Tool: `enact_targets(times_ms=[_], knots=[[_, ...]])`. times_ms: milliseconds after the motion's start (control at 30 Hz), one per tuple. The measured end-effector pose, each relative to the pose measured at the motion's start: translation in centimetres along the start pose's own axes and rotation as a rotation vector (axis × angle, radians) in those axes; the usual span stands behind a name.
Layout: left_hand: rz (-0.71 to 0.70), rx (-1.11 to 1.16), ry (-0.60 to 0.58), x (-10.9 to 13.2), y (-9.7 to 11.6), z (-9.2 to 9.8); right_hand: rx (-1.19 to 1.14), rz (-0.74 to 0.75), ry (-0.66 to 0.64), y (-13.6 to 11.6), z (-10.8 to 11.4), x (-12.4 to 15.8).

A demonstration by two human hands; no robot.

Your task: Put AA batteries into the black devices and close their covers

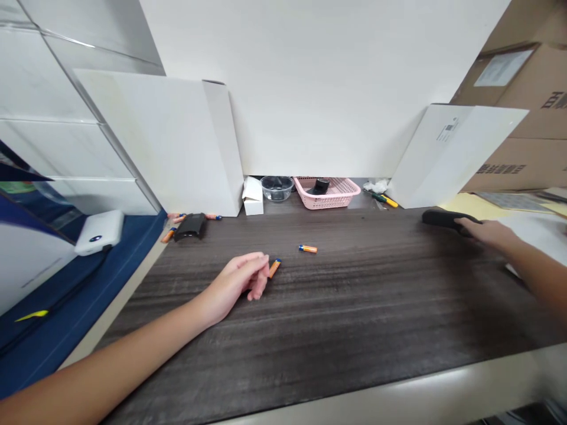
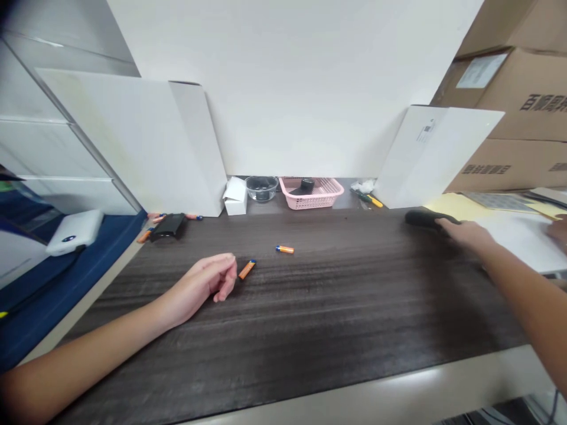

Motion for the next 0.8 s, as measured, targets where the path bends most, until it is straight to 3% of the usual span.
enact_targets(times_ms=[100, 167, 233, 300, 433, 533, 667, 800], knots=[[-0.001, -0.019, -0.016, 0.0, 0.0, -0.3, 0.084, -0.160, 0.102, 0.5, 0.1, -0.7], [-0.006, -0.014, -0.016, 0.0, 0.0, -0.2, 0.139, -0.145, 0.204, -2.2, -0.4, -0.7], [-0.009, -0.010, -0.017, 0.0, -0.1, -0.2, 0.176, -0.035, 0.262, -7.2, -1.7, -1.0], [-0.012, -0.003, -0.025, 0.0, -0.2, -0.2, 0.188, 0.096, 0.225, -13.4, -4.1, -1.9], [-0.027, 0.018, -0.031, 0.1, -0.2, -0.2, 0.187, 0.312, 0.006, -26.5, -10.6, -4.7], [-0.037, 0.026, -0.027, 0.2, -0.2, -0.2, 0.199, 0.345, -0.166, -33.5, -15.5, -6.0], [-0.025, 0.031, -0.039, 0.3, -0.4, -0.3, 0.215, 0.273, -0.312, -36.9, -19.9, -6.6], [-0.026, 0.036, -0.056, 0.3, -0.5, -0.4, 0.227, 0.244, -0.349, -36.9, -20.6, -6.2]])
Point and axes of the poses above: each hand's wrist, its own x-axis away from the middle knuckle, its own z-axis out of the back of the hand, y = z × x, the point moved 10 cm from there along -x, towards the middle knuckle, and after that the axes turned 12 degrees about -y, right-handed, at the moved point
